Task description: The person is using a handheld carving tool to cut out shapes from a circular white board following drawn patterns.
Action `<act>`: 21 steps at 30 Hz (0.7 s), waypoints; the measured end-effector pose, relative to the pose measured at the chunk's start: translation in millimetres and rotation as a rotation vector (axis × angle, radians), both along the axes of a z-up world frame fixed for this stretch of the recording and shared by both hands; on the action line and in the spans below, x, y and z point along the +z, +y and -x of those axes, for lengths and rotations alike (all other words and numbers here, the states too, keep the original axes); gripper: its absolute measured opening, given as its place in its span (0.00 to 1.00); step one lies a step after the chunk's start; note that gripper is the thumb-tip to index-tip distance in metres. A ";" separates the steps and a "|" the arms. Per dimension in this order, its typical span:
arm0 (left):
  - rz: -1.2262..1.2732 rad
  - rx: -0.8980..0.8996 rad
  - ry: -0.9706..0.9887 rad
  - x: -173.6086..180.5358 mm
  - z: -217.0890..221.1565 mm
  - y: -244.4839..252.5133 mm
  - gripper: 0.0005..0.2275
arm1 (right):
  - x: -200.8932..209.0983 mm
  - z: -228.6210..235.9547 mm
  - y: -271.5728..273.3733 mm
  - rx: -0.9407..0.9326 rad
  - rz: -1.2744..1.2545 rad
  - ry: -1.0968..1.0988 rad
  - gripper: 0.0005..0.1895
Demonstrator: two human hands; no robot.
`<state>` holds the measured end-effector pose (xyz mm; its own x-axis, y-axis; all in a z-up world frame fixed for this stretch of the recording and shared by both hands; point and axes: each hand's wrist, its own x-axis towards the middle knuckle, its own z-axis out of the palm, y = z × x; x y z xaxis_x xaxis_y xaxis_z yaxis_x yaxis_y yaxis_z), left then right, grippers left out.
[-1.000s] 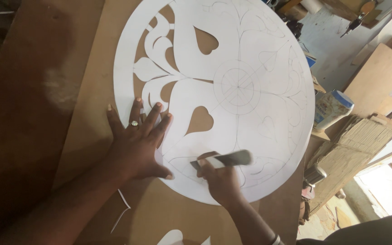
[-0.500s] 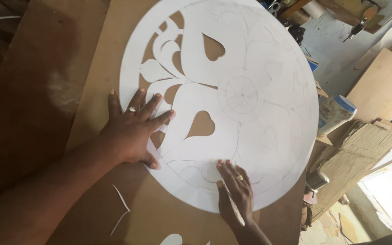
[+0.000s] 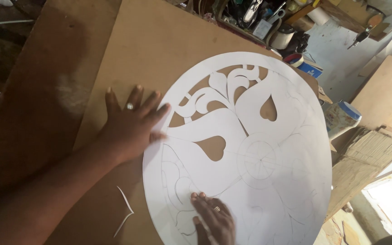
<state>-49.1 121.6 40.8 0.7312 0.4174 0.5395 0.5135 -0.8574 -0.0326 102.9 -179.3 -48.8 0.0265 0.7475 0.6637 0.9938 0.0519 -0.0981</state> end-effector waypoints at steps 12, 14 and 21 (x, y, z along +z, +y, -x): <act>0.289 -0.138 0.296 15.7 35.0 -35.5 0.63 | 67.7 -9.0 73.9 0.053 -0.112 1.127 0.12; 0.303 -0.144 0.293 15.6 34.7 -36.1 0.63 | 78.2 2.0 90.5 0.010 -0.012 1.052 0.11; 0.294 -0.123 0.313 23.7 37.5 -39.5 0.65 | 107.8 34.1 133.7 -0.100 0.100 0.767 0.09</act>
